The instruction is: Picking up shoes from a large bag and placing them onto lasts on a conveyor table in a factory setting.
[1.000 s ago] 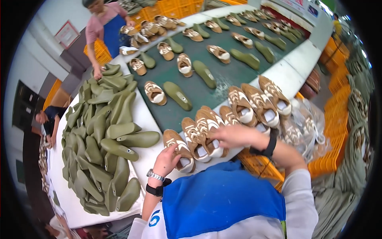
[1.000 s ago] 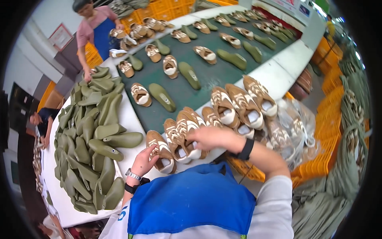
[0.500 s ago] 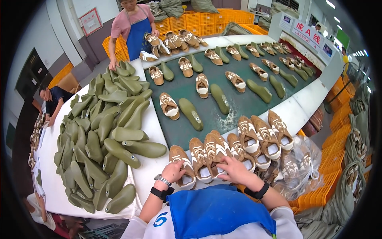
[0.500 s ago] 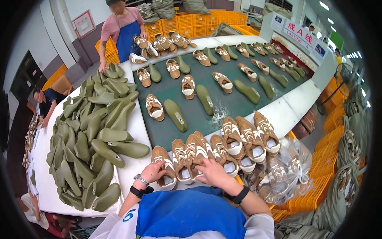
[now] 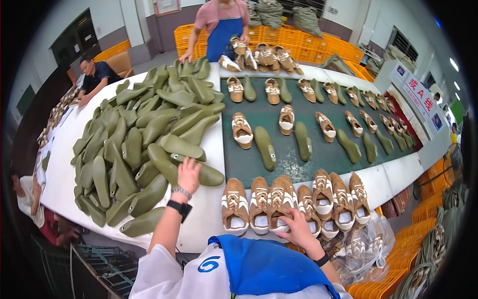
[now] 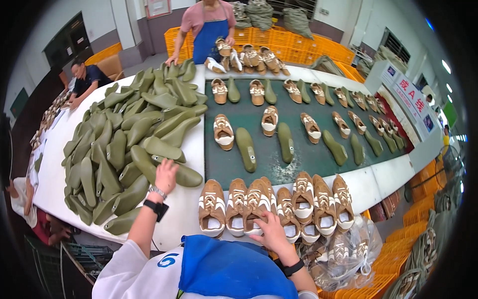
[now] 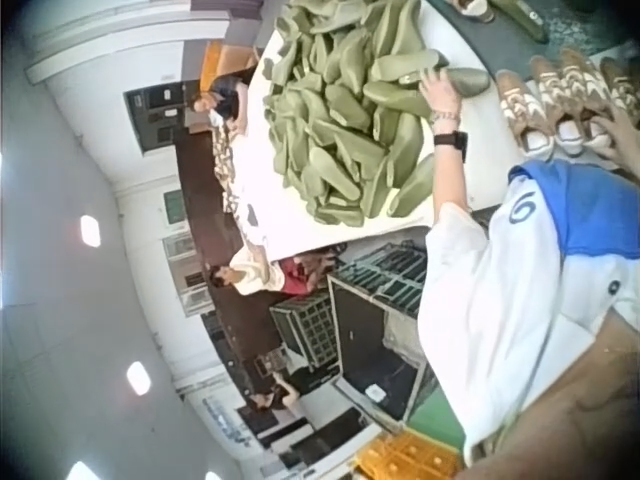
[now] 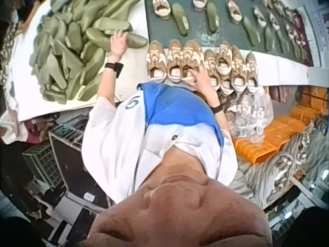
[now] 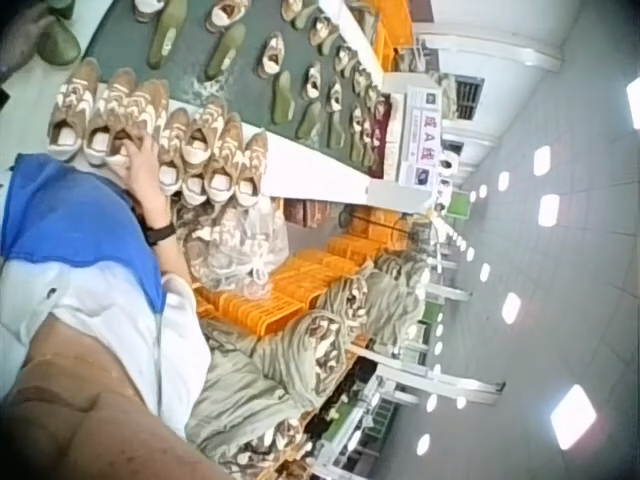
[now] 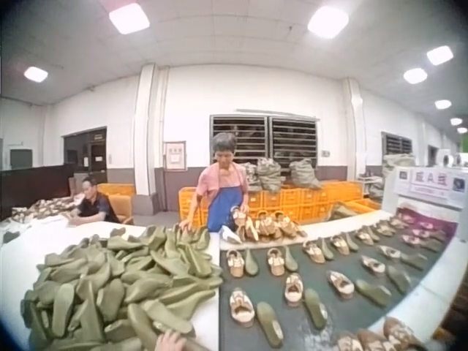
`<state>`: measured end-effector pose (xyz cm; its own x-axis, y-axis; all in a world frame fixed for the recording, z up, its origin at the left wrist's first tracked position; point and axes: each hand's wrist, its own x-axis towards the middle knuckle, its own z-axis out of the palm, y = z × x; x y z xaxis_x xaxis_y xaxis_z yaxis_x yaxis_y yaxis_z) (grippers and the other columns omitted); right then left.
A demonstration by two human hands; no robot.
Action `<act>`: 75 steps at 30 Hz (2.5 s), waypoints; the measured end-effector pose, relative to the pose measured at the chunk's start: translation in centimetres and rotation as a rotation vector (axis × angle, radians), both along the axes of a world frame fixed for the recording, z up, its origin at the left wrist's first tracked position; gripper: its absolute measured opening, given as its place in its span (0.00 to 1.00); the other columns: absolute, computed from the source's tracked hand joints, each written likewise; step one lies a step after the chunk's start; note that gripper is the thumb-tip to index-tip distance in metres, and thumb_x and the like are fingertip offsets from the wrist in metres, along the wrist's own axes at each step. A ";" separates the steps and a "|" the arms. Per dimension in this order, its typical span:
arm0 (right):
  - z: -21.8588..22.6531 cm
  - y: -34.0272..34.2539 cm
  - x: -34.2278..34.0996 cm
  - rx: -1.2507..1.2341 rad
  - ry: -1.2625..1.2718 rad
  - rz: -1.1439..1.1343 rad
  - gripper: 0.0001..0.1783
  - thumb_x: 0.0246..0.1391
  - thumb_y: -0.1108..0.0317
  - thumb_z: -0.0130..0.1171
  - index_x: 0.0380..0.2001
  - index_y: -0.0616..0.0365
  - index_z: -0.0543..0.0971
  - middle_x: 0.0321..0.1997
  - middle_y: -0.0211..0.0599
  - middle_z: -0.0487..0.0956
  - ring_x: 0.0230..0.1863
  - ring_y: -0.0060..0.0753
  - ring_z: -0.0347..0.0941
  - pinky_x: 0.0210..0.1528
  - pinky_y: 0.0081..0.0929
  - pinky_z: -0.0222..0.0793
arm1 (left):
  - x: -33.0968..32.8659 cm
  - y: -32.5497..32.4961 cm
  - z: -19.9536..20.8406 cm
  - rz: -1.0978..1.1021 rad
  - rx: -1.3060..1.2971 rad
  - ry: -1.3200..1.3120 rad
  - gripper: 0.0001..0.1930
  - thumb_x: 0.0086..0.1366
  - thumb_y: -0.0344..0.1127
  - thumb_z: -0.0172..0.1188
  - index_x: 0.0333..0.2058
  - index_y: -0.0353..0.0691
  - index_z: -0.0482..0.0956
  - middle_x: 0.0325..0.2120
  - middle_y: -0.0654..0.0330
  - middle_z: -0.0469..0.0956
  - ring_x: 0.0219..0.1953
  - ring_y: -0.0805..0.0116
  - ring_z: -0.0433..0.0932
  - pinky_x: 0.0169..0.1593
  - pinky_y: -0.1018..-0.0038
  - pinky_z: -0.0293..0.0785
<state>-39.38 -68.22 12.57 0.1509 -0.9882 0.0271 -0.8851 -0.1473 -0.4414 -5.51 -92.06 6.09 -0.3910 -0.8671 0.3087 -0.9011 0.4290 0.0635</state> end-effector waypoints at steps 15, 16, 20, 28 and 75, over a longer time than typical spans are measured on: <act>-0.4 -0.1 0.0 -0.010 -0.021 -0.002 0.28 0.34 0.56 0.69 0.42 0.54 0.76 0.49 0.44 0.64 0.50 0.47 0.61 0.51 0.37 0.62 | 3.4 -6.1 1.0 0.293 0.299 -0.353 0.33 0.37 0.47 0.72 0.44 0.44 0.71 0.43 0.59 0.71 0.50 0.60 0.68 0.54 0.63 0.60; -0.4 0.0 0.0 -0.016 -0.022 -0.005 0.28 0.34 0.57 0.69 0.42 0.54 0.76 0.49 0.44 0.64 0.50 0.47 0.61 0.51 0.37 0.62 | 3.2 -5.6 1.4 0.239 0.311 -0.389 0.33 0.37 0.56 0.70 0.41 0.45 0.75 0.42 0.59 0.73 0.49 0.61 0.69 0.53 0.65 0.61; -0.4 0.2 -0.1 -0.041 -0.024 -0.017 0.27 0.34 0.57 0.69 0.40 0.54 0.76 0.49 0.44 0.65 0.50 0.48 0.61 0.51 0.37 0.63 | -1.0 -1.4 3.1 0.090 0.444 -0.409 0.31 0.51 0.67 0.50 0.27 0.42 0.82 0.27 0.56 0.80 0.33 0.61 0.79 0.38 0.69 0.72; -0.4 0.2 0.3 -0.042 -0.006 -0.021 0.26 0.34 0.57 0.68 0.40 0.54 0.76 0.49 0.44 0.65 0.50 0.48 0.61 0.50 0.37 0.63 | -4.5 1.9 2.9 0.317 0.524 -0.083 0.31 0.54 0.65 0.48 0.28 0.38 0.81 0.27 0.52 0.79 0.34 0.56 0.79 0.38 0.67 0.74; -2.8 -0.2 -1.0 -0.061 -0.179 -0.020 0.26 0.36 0.57 0.66 0.42 0.50 0.74 0.50 0.37 0.62 0.49 0.44 0.60 0.49 0.35 0.64 | 6.4 4.7 -1.6 0.487 1.459 2.817 0.22 0.58 0.39 0.48 0.49 0.32 0.67 0.51 0.42 0.65 0.55 0.44 0.62 0.54 0.55 0.66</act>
<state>-40.40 -68.38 9.79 0.1191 -0.9865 0.1121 -0.7965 -0.1623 -0.5824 0.84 -87.37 4.44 -0.4475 -0.6852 -0.5746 0.8782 -0.4581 -0.1376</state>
